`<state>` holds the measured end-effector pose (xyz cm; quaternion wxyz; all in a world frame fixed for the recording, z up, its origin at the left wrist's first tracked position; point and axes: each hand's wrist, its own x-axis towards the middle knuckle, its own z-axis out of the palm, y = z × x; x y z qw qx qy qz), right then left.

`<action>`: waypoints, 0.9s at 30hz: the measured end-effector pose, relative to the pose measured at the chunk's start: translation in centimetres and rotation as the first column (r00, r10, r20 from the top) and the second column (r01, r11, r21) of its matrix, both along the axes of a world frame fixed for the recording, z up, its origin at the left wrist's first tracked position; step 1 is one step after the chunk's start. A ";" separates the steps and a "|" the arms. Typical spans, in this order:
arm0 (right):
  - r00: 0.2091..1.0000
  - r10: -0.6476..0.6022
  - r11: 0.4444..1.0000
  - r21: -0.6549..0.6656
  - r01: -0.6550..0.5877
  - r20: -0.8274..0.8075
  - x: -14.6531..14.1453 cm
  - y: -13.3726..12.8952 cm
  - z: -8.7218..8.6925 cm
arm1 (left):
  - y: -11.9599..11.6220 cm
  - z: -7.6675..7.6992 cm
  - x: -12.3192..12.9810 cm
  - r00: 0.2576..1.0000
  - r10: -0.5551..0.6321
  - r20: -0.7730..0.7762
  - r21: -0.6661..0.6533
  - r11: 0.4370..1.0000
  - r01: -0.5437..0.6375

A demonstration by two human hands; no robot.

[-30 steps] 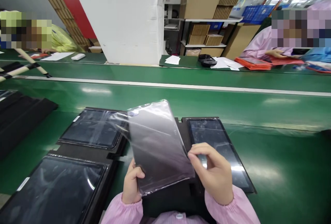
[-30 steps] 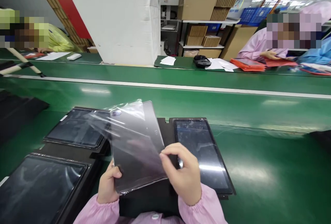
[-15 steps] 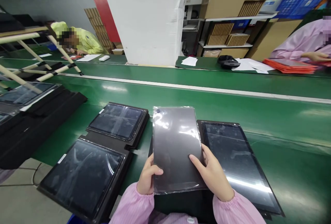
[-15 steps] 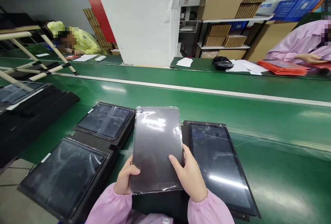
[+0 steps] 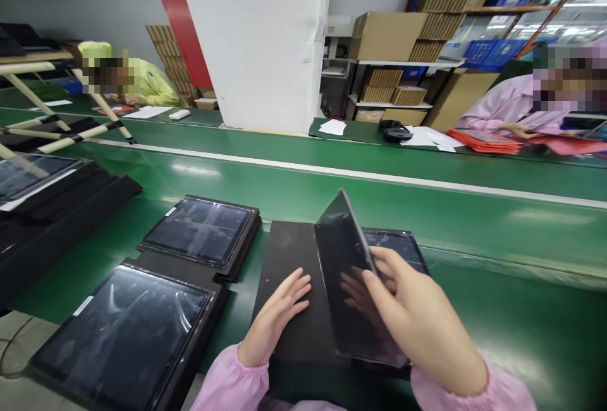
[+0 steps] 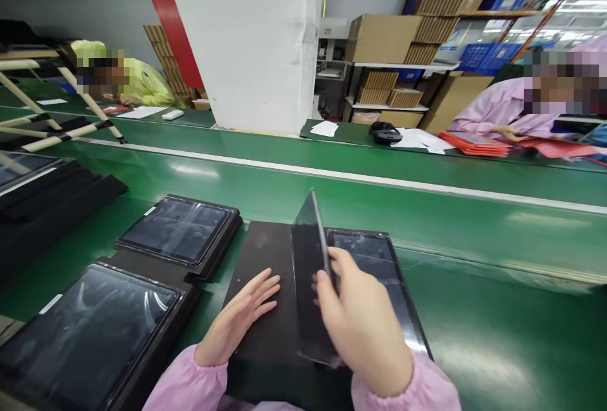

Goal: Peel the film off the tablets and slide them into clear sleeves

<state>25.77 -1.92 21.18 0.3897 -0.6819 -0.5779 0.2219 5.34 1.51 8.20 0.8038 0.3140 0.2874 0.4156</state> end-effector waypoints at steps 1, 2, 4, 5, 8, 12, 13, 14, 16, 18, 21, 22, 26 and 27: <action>0.998 0.058 0.998 -0.005 -0.058 0.037 -0.9 -0.1 0.2 | -0.2 0.3 -0.1 0.999 -0.018 0.030 -0.005 1.000 0.018; 0.989 0.138 0.990 -0.017 -0.138 0.042 -1.6 -0.3 0.3 | -0.4 0.6 -0.2 0.998 -0.026 0.064 -0.021 0.999 0.028; 0.963 0.269 0.963 -0.017 -0.268 0.019 -2.4 -0.6 0.4 | -0.7 1.1 -0.8 0.993 0.014 0.114 -0.079 0.997 -0.005; 0.959 0.284 0.959 -0.003 -0.284 0.007 -2.2 -0.8 0.3 | -0.6 1.2 -1.2 0.993 0.055 0.106 -0.124 0.991 -0.042; 0.993 0.114 0.993 0.042 -0.113 -0.024 0.8 -1.4 -0.8 | 0.0 1.1 -2.6 0.973 0.180 -0.142 -0.242 0.947 -0.210; 0.972 -0.231 0.973 -0.028 0.230 -0.044 7.9 -3.1 -4.4 | 0.9 0.2 -3.5 0.871 0.209 -0.445 -0.155 0.940 -0.305; 0.953 -0.302 0.951 -0.066 0.301 -0.013 9.6 -3.7 -5.5 | 1.0 0.0 -3.5 0.862 0.202 -0.464 -0.124 0.949 -0.289; 0.911 -0.411 0.909 -0.069 0.412 0.035 11.1 -4.2 -6.6 | 1.1 -0.2 -3.3 0.854 0.196 -0.482 -0.095 0.957 -0.273; 0.849 -0.512 0.841 -0.124 0.527 0.131 13.4 -5.2 -8.6 | 1.4 -0.5 -2.9 0.839 0.156 -0.522 -0.042 0.977 -0.207; 0.832 -0.534 0.807 -0.202 0.555 0.150 14.6 -5.9 -10.4 | 1.7 -0.7 -2.5 0.820 0.109 -0.562 0.000 0.991 -0.132; 0.872 -0.487 0.813 -0.341 0.473 0.050 15.2 -6.2 -12.4 | 1.9 -0.6 -2.1 0.765 0.133 -0.630 0.074 0.991 -0.111; 0.887 -0.462 0.822 -0.371 0.433 0.011 15.2 -6.2 -12.8 | 1.7 -0.5 -2.0 0.733 0.196 -0.652 0.121 0.981 -0.154; 0.912 -0.401 0.852 -0.401 0.338 -0.084 15.0 -6.0 -13.8 | 0.5 -0.4 -2.6 0.410 0.531 -0.741 0.444 0.846 -0.294; 0.910 -0.403 0.854 -0.398 0.335 -0.098 15.0 -6.1 -13.9 | 0.1 -0.6 -2.9 0.282 0.566 -0.775 0.509 0.823 -0.253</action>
